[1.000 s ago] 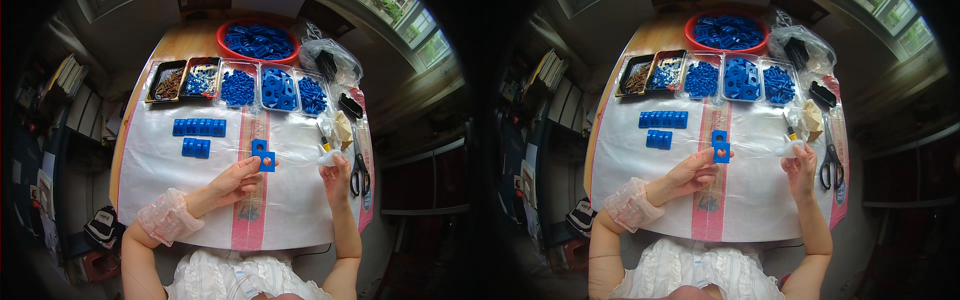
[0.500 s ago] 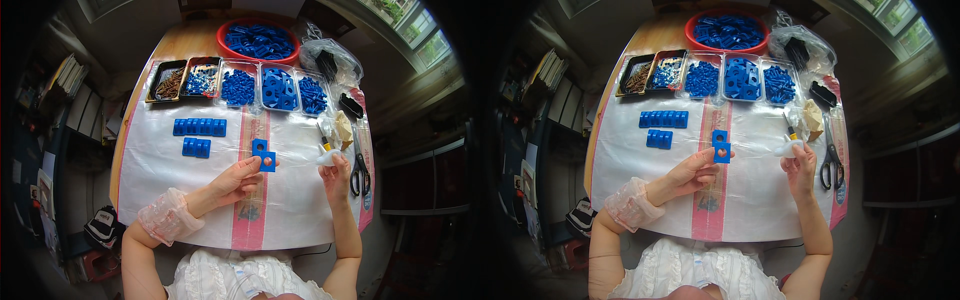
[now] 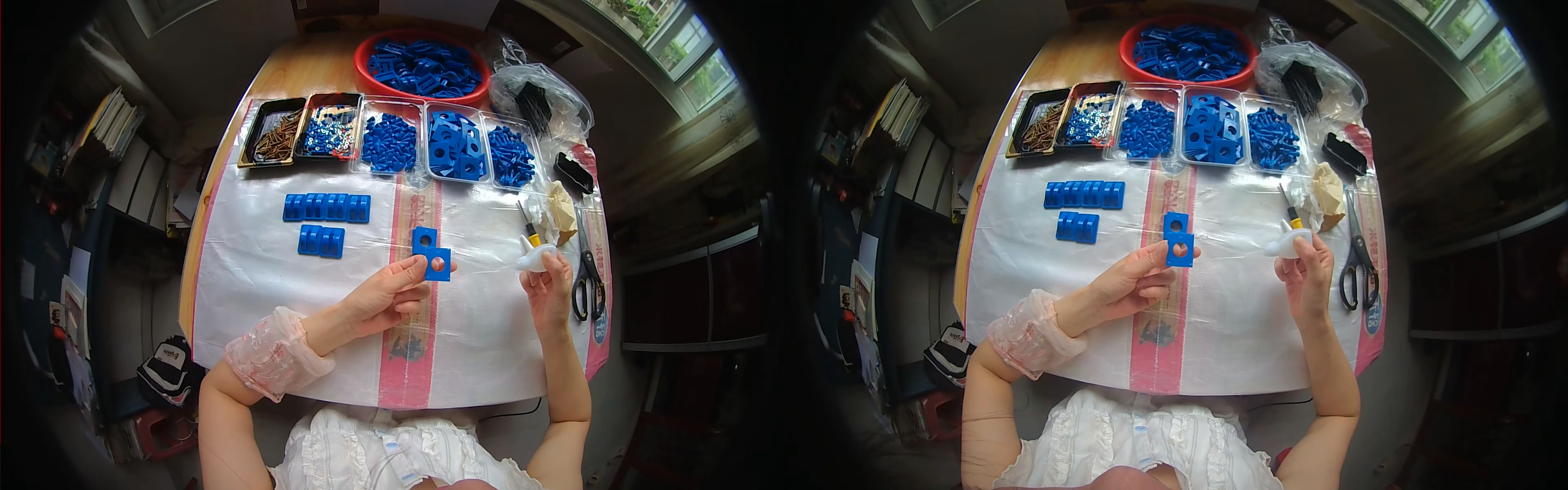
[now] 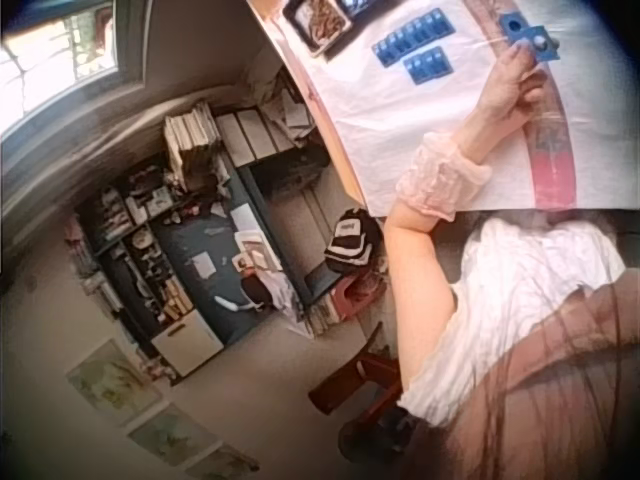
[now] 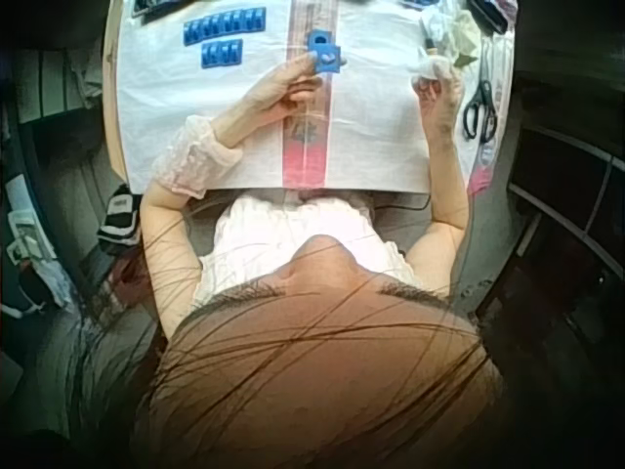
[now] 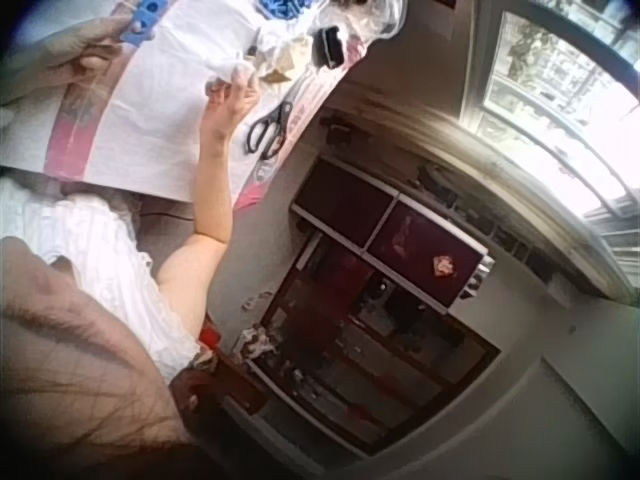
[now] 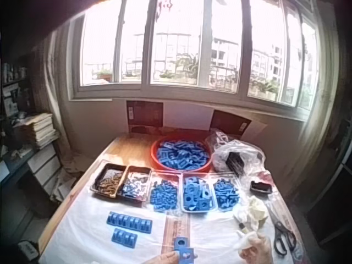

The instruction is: Assembling blue plastic components using adhesive at a workstation.

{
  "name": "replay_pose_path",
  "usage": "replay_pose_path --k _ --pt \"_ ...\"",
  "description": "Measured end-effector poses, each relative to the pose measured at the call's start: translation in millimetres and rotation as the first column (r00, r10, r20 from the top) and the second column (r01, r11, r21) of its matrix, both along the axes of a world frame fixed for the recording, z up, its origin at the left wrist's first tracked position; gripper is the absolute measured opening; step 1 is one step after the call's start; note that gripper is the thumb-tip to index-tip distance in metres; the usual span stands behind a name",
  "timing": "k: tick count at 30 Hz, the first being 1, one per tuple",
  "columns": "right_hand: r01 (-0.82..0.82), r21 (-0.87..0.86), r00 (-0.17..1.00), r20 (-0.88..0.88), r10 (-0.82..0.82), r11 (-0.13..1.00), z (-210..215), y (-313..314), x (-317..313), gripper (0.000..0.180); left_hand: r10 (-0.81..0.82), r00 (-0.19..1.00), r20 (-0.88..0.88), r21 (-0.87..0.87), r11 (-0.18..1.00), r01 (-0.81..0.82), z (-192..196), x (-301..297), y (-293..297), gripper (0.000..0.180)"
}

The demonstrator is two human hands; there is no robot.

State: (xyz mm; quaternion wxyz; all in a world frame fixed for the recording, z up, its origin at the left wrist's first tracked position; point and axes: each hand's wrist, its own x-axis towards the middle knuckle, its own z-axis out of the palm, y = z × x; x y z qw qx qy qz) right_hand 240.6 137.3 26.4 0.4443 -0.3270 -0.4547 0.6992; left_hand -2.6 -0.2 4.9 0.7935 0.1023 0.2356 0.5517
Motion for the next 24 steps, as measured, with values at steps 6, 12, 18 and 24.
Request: replay_pose_path --k 6,12,18,24 --pt "0.004 0.002 1.000 -0.003 -0.004 1.000 -0.2 0.7 0.9 0.016 -0.003 1.000 0.016 0.004 1.000 0.003 -1.5 -0.5 0.3 0.035" --pt "0.004 0.000 1.000 -0.007 -0.004 1.000 -0.1 0.3 1.0 0.016 0.001 1.000 0.006 -0.003 1.000 -0.001 -0.3 -0.1 -0.1 0.036" --pt "0.004 0.007 1.000 0.000 -0.004 1.000 0.8 0.0 0.9 0.017 -0.003 1.000 -0.006 -0.010 1.000 0.002 1.7 0.1 0.2 0.039" --pt "0.011 0.004 1.000 0.003 -0.011 1.000 1.1 -0.6 0.4 0.017 -0.005 1.000 -0.007 -0.005 1.000 0.005 1.1 -0.1 0.1 0.039"
